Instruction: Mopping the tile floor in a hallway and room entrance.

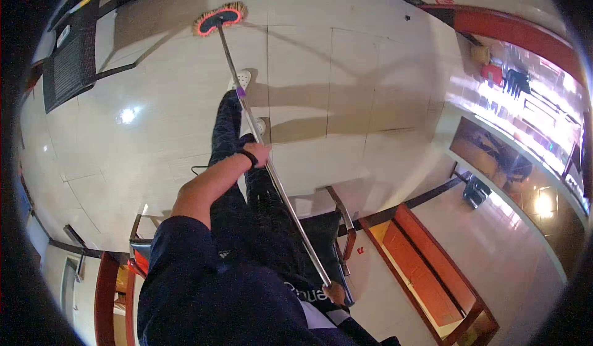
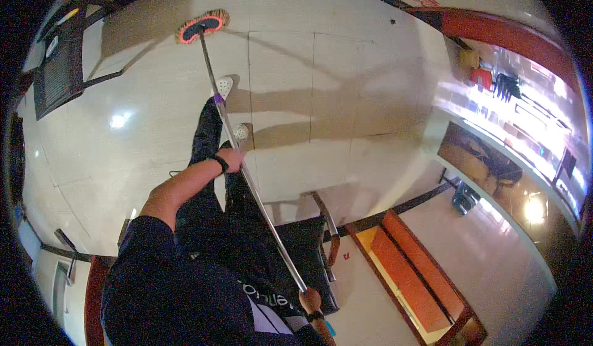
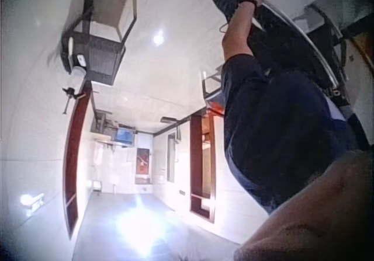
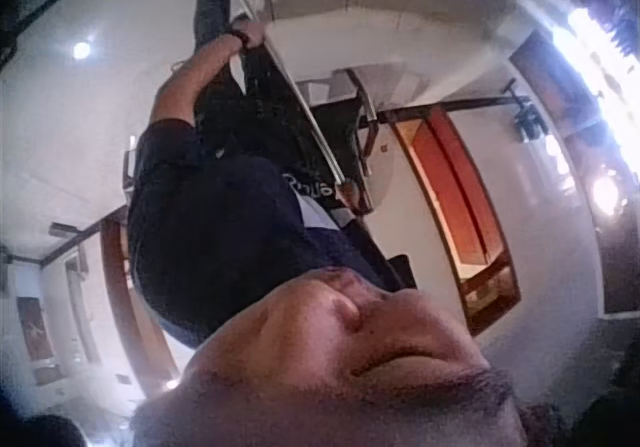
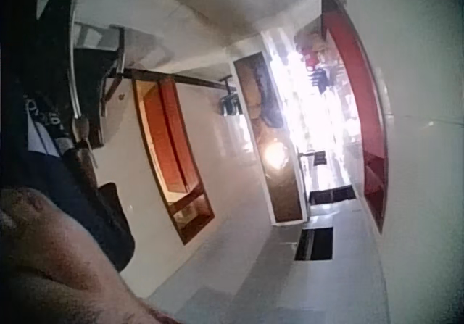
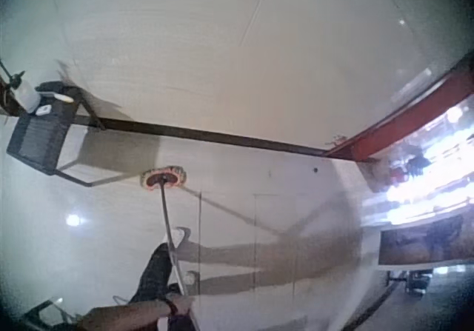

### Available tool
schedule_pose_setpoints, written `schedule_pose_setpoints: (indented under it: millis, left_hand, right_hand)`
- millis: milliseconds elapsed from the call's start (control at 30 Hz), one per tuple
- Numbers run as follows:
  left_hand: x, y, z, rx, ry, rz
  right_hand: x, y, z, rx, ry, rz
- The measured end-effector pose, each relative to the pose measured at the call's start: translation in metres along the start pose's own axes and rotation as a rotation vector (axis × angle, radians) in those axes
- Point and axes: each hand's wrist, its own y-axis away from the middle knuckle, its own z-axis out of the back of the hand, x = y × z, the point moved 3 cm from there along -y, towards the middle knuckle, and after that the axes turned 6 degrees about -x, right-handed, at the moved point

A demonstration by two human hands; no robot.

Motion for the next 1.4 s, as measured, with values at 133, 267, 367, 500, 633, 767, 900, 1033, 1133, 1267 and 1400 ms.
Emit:
schedule_pose_setpoints:
  millis: [133,267,367,500,633,767,900,1033,1133,1267,1400]
  left_hand:
    - [-0.014,0.023,-0.053,0.175,-0.017,-0.118]
    - [0.005,0.030,-0.041,0.136,0.059,-0.140]
    - [0.040,0.048,0.010,0.106,0.147,-0.037]
    - [0.085,0.029,0.048,-0.119,0.124,0.054]
    - [0.141,0.007,0.095,-0.400,0.200,0.175]
    - [0.171,0.001,0.113,-0.458,0.258,0.161]
    - [0.149,0.004,0.100,-0.461,0.298,0.116]
    - [0.146,0.022,0.058,-0.403,0.238,0.219]
    - [0.090,0.026,0.020,-0.218,0.192,0.052]
    - [0.072,0.058,-0.092,0.167,0.024,-0.058]
    - [-0.006,0.090,-0.150,0.466,0.052,-0.348]
  right_hand:
    - [-0.043,0.046,-0.035,0.141,-0.071,-0.028]
    - [-0.046,0.044,-0.058,0.057,-0.034,0.086]
    - [0.010,0.026,-0.032,0.202,-0.504,-0.177]
    - [0.080,0.000,-0.021,0.013,-0.027,0.217]
    - [0.172,-0.049,-0.003,0.052,-0.073,0.149]
    - [0.225,-0.076,0.028,0.204,-0.220,0.196]
    - [0.216,-0.059,0.018,0.013,-0.268,0.129]
    - [0.193,-0.036,-0.030,0.019,-0.405,0.143]
    - [0.128,-0.010,-0.081,-0.086,-0.106,0.417]
    - [0.056,0.039,-0.135,0.202,-0.223,0.086]
    - [-0.069,0.128,-0.225,0.282,-0.156,-0.050]
